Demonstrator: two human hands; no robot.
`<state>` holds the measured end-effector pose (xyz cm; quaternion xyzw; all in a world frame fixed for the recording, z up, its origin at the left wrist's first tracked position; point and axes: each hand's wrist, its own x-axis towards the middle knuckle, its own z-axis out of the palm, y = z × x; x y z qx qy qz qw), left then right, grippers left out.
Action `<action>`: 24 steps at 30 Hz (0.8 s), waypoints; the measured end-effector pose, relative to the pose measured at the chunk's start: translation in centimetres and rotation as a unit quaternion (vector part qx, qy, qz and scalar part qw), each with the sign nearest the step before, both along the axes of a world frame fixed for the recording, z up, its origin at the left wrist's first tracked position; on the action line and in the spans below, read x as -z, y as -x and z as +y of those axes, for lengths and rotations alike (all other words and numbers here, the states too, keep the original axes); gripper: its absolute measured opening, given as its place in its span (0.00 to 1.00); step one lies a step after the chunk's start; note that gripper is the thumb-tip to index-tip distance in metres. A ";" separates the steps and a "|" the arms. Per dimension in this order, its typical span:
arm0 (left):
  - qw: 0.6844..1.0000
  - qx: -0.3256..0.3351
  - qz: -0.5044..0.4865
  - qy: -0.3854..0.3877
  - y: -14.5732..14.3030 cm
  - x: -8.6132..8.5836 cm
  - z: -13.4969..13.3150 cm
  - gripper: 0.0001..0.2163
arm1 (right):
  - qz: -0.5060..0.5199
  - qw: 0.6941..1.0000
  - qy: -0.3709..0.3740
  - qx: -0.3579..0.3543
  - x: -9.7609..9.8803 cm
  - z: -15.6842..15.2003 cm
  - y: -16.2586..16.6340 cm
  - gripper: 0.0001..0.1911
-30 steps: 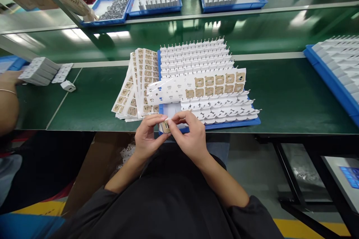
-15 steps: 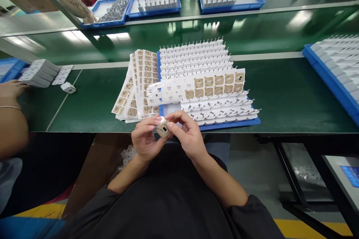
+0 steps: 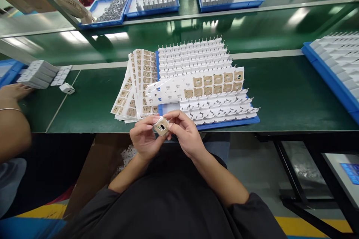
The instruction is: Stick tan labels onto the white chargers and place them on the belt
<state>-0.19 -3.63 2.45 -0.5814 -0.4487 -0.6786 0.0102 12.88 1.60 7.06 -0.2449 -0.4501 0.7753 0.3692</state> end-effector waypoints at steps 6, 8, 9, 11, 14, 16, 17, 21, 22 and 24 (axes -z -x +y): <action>1.000 -0.004 0.001 -0.012 -0.5 1.0 0.3 0.20 | -0.108 0.981 -0.151 0.054 0.8 -0.8 0.2 0.22; 1.000 -0.011 0.019 -0.021 -0.5 1.0 0.3 0.20 | -0.124 0.974 -0.181 0.052 0.5 -0.6 0.0 0.22; 1.000 -0.012 0.020 -0.021 -0.5 0.9 0.2 0.21 | -0.124 0.972 -0.195 0.041 0.3 -0.3 -0.2 0.20; 1.000 -0.005 0.015 -0.016 -0.4 0.6 0.1 0.22 | -0.121 0.966 -0.227 0.028 -0.2 0.4 -0.7 0.13; 1.000 0.007 0.020 -0.014 -0.2 0.2 -0.2 0.23 | -0.146 0.940 -0.303 0.059 -0.9 1.3 -1.3 0.05; 1.000 0.009 0.025 -0.010 -0.2 0.0 -0.4 0.25 | -0.168 0.901 -0.387 0.103 -1.1 1.6 -1.5 0.03; 1.000 0.009 0.023 -0.006 -0.2 0.0 -0.5 0.25 | -0.172 0.872 -0.439 0.128 -1.2 1.6 -1.5 0.02; 0.998 -0.008 -0.053 0.036 0.5 -0.5 -0.4 0.26 | -0.113 0.773 -0.599 0.175 -0.6 0.4 -1.4 0.08; 0.996 -0.030 -0.075 0.043 1.0 -0.7 -0.4 0.25 | -0.092 0.778 -0.604 0.146 -0.2 -0.1 -1.2 0.08; 0.989 -0.096 -0.100 0.043 2.8 -1.1 -0.6 0.24 | -0.071 0.820 -0.567 0.032 1.1 -1.3 -0.4 0.05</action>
